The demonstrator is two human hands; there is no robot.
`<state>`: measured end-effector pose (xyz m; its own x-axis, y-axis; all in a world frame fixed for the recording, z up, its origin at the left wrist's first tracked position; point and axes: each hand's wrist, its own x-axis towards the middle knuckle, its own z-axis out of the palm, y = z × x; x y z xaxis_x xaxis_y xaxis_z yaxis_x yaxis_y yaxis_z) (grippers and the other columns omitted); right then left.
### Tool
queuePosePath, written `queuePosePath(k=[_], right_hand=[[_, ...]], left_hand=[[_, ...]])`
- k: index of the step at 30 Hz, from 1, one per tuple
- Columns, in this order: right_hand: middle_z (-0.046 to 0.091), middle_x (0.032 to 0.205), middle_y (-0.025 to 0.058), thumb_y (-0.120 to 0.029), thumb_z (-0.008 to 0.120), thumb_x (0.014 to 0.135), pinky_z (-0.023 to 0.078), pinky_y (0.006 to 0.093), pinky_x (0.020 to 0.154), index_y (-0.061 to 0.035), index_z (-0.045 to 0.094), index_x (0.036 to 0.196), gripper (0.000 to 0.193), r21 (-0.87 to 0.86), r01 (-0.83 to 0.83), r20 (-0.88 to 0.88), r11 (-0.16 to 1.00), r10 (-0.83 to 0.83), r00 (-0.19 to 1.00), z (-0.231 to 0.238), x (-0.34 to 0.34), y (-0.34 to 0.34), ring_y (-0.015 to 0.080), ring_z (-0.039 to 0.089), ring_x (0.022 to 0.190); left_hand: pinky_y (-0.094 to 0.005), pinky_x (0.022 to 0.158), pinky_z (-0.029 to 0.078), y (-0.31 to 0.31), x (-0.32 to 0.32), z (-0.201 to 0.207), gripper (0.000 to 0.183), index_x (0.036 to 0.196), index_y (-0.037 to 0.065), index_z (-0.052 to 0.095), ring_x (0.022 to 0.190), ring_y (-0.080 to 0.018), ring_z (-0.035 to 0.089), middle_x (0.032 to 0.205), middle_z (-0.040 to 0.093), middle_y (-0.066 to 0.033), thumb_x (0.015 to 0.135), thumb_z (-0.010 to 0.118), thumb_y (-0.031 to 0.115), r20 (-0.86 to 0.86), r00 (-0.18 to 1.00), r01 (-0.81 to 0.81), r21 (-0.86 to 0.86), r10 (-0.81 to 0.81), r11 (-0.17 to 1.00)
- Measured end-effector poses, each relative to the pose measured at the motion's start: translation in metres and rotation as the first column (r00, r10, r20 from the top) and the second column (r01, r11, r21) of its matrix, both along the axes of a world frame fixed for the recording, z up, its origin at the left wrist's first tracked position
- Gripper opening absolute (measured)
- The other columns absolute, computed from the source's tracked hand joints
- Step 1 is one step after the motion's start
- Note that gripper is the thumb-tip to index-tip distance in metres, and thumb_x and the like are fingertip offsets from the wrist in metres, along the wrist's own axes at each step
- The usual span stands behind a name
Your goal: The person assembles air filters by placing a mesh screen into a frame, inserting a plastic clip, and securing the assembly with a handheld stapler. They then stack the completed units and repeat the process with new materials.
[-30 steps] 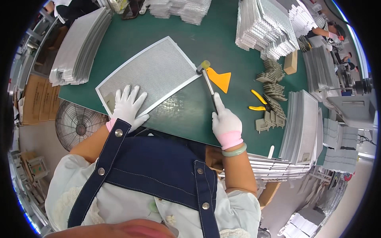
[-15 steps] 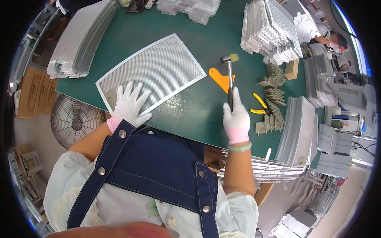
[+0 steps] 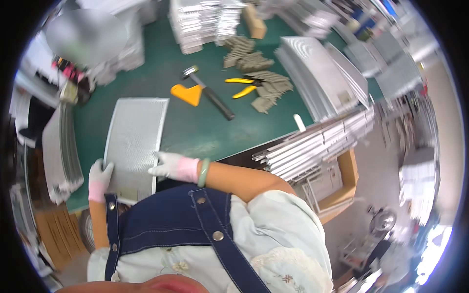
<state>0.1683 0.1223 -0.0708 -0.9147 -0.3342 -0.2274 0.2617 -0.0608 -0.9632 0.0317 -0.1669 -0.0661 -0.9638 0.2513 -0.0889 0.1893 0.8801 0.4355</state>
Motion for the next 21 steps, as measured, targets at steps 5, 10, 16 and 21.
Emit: queuePosePath(k=[5,10,16,21], right_hand=[[0.042,0.143,0.0285,-0.029,0.065,0.093,0.044,0.0373,0.105,0.0075,0.012,0.152,0.086,-0.258,0.095,-0.093,0.962,-0.122,0.988,-0.031,0.020,0.008,0.0300,0.049,0.129],[0.041,0.146,0.0259,-0.033,0.067,0.091,0.036,0.0395,0.111,0.0054,0.017,0.151,0.088,-0.186,0.248,-0.152,0.951,-0.277,0.949,0.009,0.070,0.041,0.0289,0.043,0.135],[0.062,0.119,0.0058,-0.023,0.069,0.092,0.044,0.0331,0.098,-0.0005,0.055,0.128,0.045,-0.756,0.547,0.020,0.360,-0.822,0.569,0.019,0.127,0.078,0.0164,0.057,0.110],[0.059,0.076,-0.0014,-0.018,0.062,0.093,0.044,0.0276,0.064,-0.0041,0.066,0.084,0.017,-0.312,0.938,-0.122,0.149,-0.986,0.116,0.042,0.183,0.138,0.0091,0.054,0.072]], left_hand=[[-0.0278,0.088,0.041,-0.028,-0.001,0.053,0.029,0.114,-0.003,0.055,0.094,-0.0127,0.051,0.101,0.058,-0.0058,0.097,0.052,0.020,0.186,0.965,0.022,0.643,-0.184,0.765],[-0.0375,0.106,0.037,0.052,0.031,0.049,0.044,0.136,-0.004,0.044,0.119,-0.0207,0.051,0.129,0.055,-0.0118,0.101,0.051,0.022,0.137,0.937,-0.053,0.965,-0.320,0.258],[-0.0391,0.113,0.032,0.217,0.118,0.047,0.052,0.142,-0.001,0.038,0.129,-0.0242,0.047,0.141,0.048,-0.0114,0.097,0.057,0.014,0.193,0.709,-0.175,0.980,-0.678,0.095],[-0.0374,0.101,0.045,0.290,0.133,0.050,0.064,0.143,-0.001,0.032,0.117,-0.0248,0.056,0.131,0.052,-0.0142,0.096,0.062,0.028,0.353,0.439,0.050,0.909,-0.827,0.414]])
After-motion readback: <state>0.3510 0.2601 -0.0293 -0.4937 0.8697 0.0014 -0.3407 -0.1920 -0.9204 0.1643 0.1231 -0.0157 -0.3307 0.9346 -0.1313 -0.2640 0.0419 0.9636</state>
